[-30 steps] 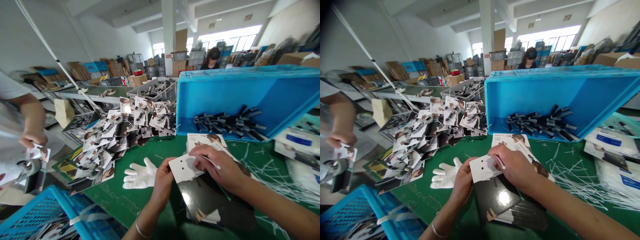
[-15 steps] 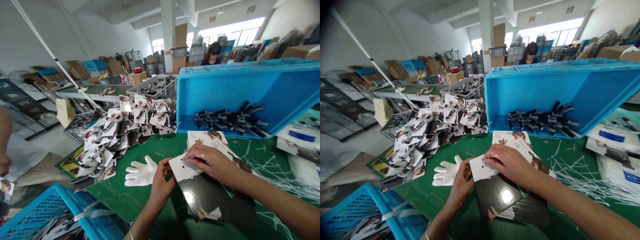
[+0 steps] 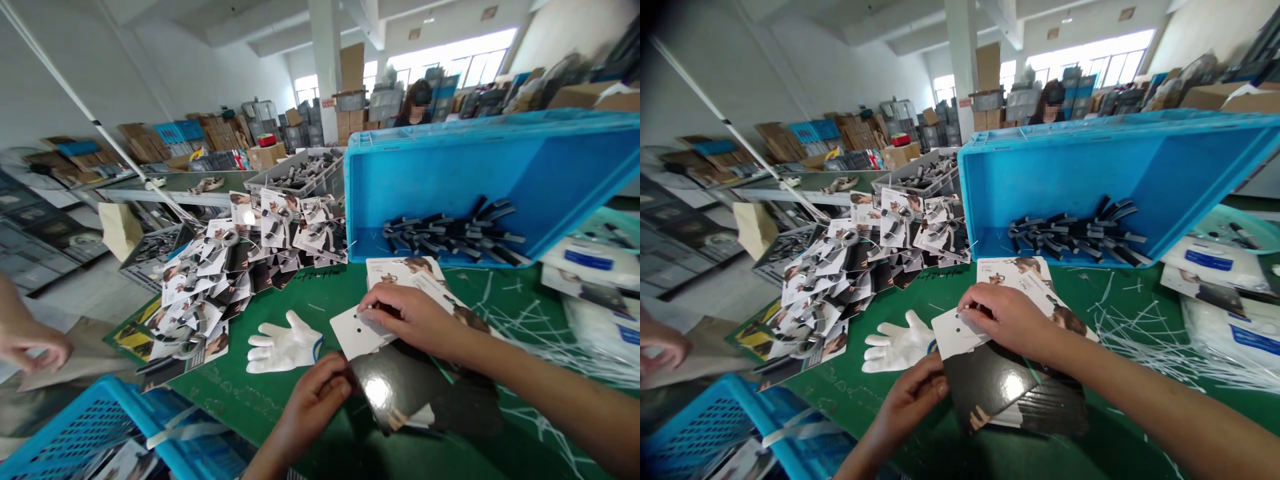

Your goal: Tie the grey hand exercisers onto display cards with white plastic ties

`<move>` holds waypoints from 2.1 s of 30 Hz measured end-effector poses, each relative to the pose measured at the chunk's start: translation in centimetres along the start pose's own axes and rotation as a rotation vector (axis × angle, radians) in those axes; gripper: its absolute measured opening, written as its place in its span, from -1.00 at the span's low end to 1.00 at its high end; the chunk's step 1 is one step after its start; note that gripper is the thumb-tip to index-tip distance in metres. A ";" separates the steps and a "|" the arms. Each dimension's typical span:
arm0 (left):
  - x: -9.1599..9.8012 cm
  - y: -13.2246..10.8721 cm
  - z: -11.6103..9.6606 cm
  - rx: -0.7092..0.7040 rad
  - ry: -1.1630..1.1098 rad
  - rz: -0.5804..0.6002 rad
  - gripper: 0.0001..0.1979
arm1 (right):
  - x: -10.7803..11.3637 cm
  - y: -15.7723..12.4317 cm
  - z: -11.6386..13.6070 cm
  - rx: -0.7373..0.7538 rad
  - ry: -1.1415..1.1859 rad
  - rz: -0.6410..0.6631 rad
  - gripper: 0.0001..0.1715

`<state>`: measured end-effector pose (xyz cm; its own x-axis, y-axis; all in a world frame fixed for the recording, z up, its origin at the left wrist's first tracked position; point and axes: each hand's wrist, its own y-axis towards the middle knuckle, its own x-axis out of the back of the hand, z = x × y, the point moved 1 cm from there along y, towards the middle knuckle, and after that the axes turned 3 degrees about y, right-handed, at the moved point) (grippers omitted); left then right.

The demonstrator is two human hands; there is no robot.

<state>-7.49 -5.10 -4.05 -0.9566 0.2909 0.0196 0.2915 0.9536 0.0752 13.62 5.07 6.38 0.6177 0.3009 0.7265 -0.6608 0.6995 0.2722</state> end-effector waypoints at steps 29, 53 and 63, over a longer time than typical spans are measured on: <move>-3.1 4.8 -0.1 -0.031 -0.202 -0.459 -0.75 | 0.2 -0.1 0.7 0.097 -0.168 0.130 -0.84; -3.3 4.5 -1.7 -0.033 -0.419 -0.471 -0.52 | 0.0 0.0 0.6 0.136 -0.117 0.095 -0.87; 1.0 6.8 -3.8 0.221 -0.241 -0.163 -0.63 | 1.1 -0.9 1.8 0.277 0.003 -0.114 -0.84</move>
<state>-6.49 1.38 0.31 -0.9698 0.1190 -0.2128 0.1546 0.9750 -0.1594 14.18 3.61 8.06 0.6956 0.2332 0.6796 -0.6781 0.5256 0.5138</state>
